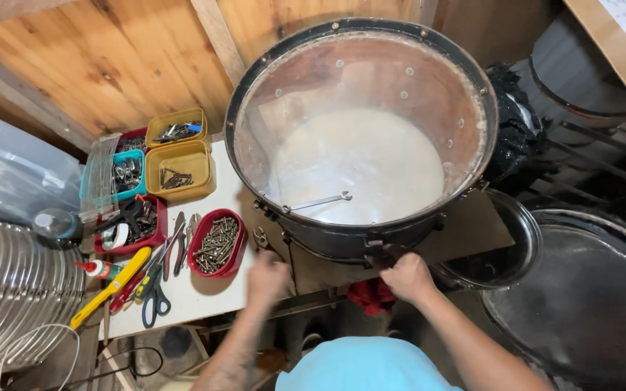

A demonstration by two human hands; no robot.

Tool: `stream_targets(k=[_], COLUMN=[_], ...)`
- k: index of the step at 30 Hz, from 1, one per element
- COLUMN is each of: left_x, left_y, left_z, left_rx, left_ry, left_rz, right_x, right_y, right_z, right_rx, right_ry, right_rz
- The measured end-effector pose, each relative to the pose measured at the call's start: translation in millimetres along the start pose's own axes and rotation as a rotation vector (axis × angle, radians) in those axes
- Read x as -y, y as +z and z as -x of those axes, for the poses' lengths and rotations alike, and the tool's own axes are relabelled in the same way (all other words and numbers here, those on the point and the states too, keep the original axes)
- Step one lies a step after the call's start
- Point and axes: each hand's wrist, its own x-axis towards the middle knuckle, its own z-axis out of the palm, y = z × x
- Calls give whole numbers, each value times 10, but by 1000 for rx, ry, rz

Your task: The person secures a transparent drum head onto a metal drum shell using a wrench and pliers. They tighten the tension rods around the rim of the drum to fasten the head in place.

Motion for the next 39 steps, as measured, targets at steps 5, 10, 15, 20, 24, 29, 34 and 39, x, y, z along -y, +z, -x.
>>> stream_targets(k=[5,10,15,20,24,29,34,39], left_x=[-1271,-1473,-1776,-1659,-1746,-1743,-1818,-1696], left_y=[-23,568,447,646,549,531,427,518], left_z=[849,695,860,814,858,943,922,806], left_rx=[231,168,180,33,120,50,99,200], left_ry=[295,512,373,409,342,359,314,311], left_rz=[-309,-413,-390,-399,-422,-367,-319,-402], right_x=[417,19,-262,-136,-220,508,896,775], right_y=[-328,-277,-395,-538,-561,-1065,-1375,-1306], right_z=[264,76,-45,22,-36,169,6,-154], right_rx=[113,114,119,114,-38,-565,-593,-486], right_ry=[-6,-39,-59,-105,-330,-1213,-1366,-1352], right_rz=[21,93,106,86,-54,-38,208,234])
